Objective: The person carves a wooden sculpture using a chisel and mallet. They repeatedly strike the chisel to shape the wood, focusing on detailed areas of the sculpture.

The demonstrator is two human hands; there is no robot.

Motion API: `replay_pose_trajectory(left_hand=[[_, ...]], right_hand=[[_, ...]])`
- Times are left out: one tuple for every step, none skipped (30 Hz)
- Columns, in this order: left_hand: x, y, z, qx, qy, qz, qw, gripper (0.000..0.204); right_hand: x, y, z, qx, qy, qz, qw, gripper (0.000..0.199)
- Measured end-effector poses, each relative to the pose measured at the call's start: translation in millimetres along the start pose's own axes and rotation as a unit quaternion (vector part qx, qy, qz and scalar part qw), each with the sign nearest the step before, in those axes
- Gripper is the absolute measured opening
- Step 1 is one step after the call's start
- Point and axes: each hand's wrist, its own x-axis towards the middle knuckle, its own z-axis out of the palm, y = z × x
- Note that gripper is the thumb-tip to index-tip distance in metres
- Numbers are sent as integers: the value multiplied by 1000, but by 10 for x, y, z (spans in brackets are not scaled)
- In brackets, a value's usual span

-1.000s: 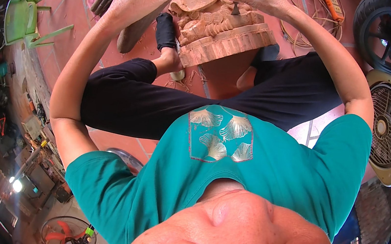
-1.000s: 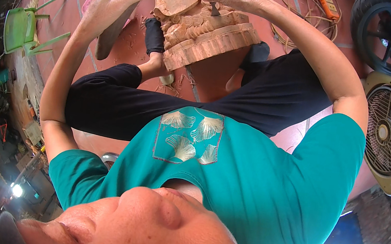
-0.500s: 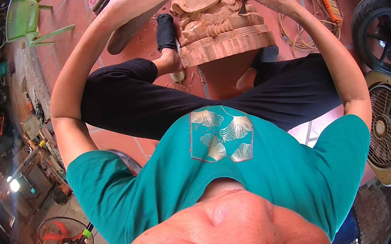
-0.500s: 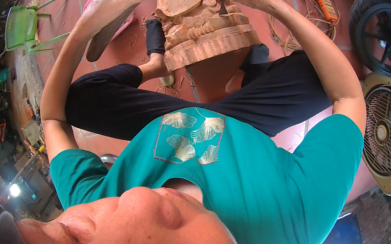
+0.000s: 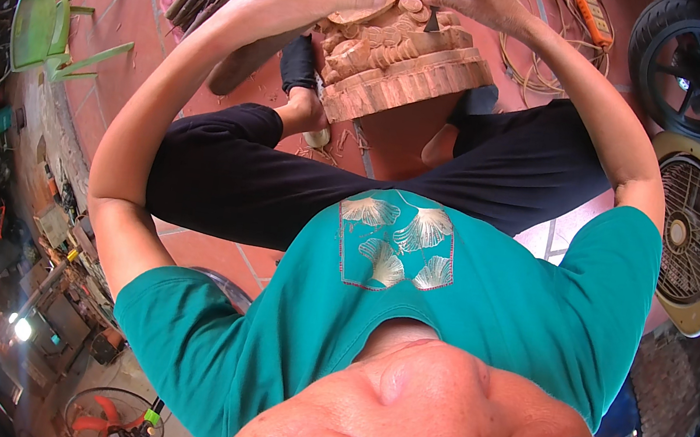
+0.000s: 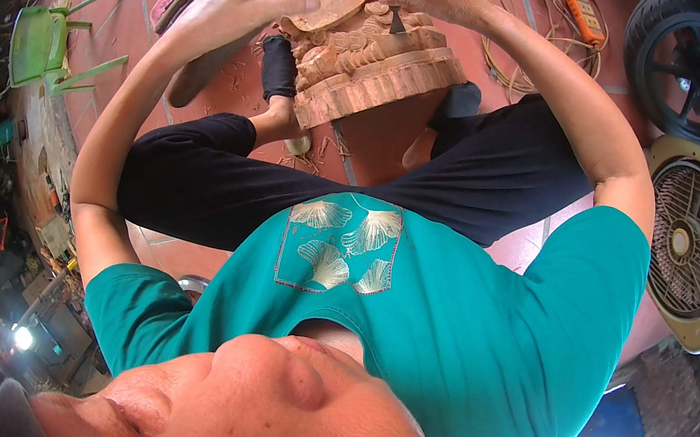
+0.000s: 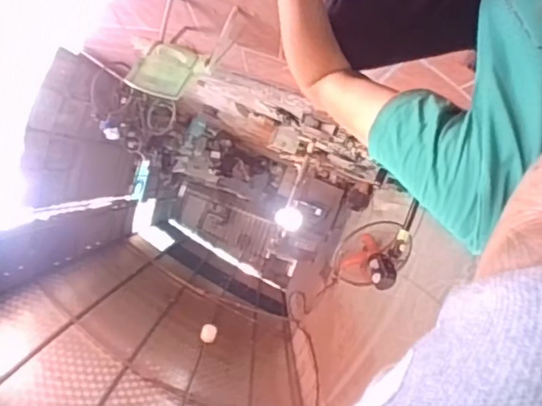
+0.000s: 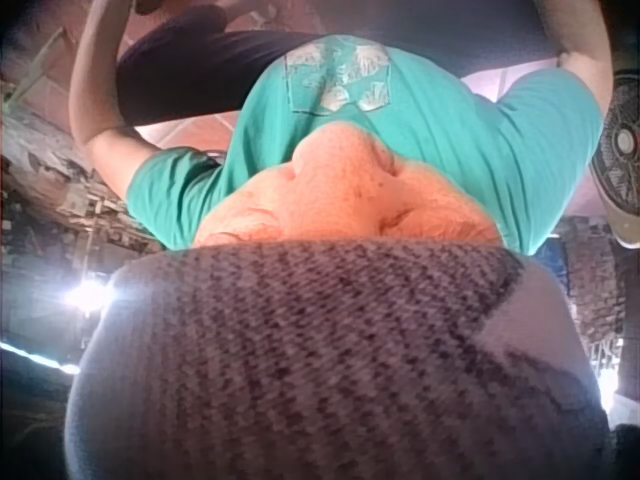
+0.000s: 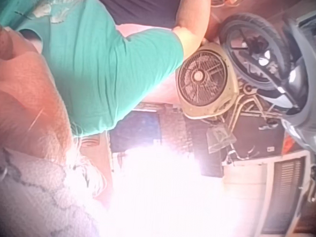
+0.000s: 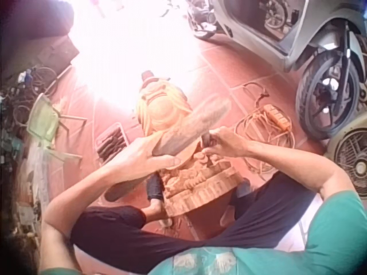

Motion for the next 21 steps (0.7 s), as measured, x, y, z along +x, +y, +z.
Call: replay_pose_trajectory(left_hand=[[23, 38, -20, 33, -31, -41, 998, 76], [15, 58, -43, 17, -28, -39, 999, 74], [-10, 77, -66, 0, -25, -36, 999, 73], [-31, 83, -78, -15, -23, -34, 999, 71], [-41, 63, -88, -41, -1, 8, 999, 69], [-53, 28, -95, -67, 21, 50, 996, 67], [-66, 9, -97, -93, 44, 90, 991, 64], [-74, 17, -88, -110, 54, 97, 988, 63], [-85, 33, -74, -127, 65, 103, 984, 62], [-104, 31, -65, -144, 79, 107, 981, 60], [-76, -31, 5, -95, 95, 103, 985, 64], [-17, -161, 117, -47, 112, 98, 988, 70], [112, -342, 130, 51, 58, 83, 994, 75], [141, -252, 118, 69, 29, 61, 995, 76], [148, -285, 110, 44, 35, 76, 996, 76], [136, -308, 119, 18, 38, 91, 995, 75], [111, -315, 99, 15, 37, 74, 996, 74], [79, -309, 65, 13, 35, 58, 998, 73], [50, -299, 60, 8, 28, 44, 999, 72], [29, -287, 40, -1, 24, 39, 999, 72], [12, -277, 8, -9, 19, 34, 999, 71]], right_hand=[[-5, -3, 14, 22, -5, 2, 1000, 26], [-9, -11, 23, 43, -10, 5, 999, 26], [-13, -35, 18, 53, -13, 4, 999, 26], [-21, -67, 14, 63, -15, 3, 998, 26], [-28, -83, 13, 73, -18, 2, 997, 26], [-18, -66, 13, 27, -12, 7, 1000, 26], [13, -48, 9, -19, -7, 10, 1000, 26], [31, -49, 9, -65, -3, 13, 998, 26], [11, -64, 22, -64, -8, 29, 997, 26], [4, -130, 38, -64, -17, 42, 997, 26], [22, -196, 9, -68, -20, 53, 996, 26], [65, -65, 55, -48, 1, -9, 999, 27], [78, 234, 129, -29, 26, -66, 997, 28], [73, 405, 121, -11, 50, -120, 991, 29], [60, 359, 81, -22, 27, -87, 996, 27], [67, 347, 56, -25, 16, -79, 996, 27], [70, 337, 31, -28, 6, -71, 997, 27], [71, 326, 0, -30, -3, -61, 998, 28], [41, 320, -43, -46, -3, -40, 998, 17], [29, 384, -55, -27, 5, -45, 999, 20], [46, 487, -69, -9, 14, -50, 999, 23]])
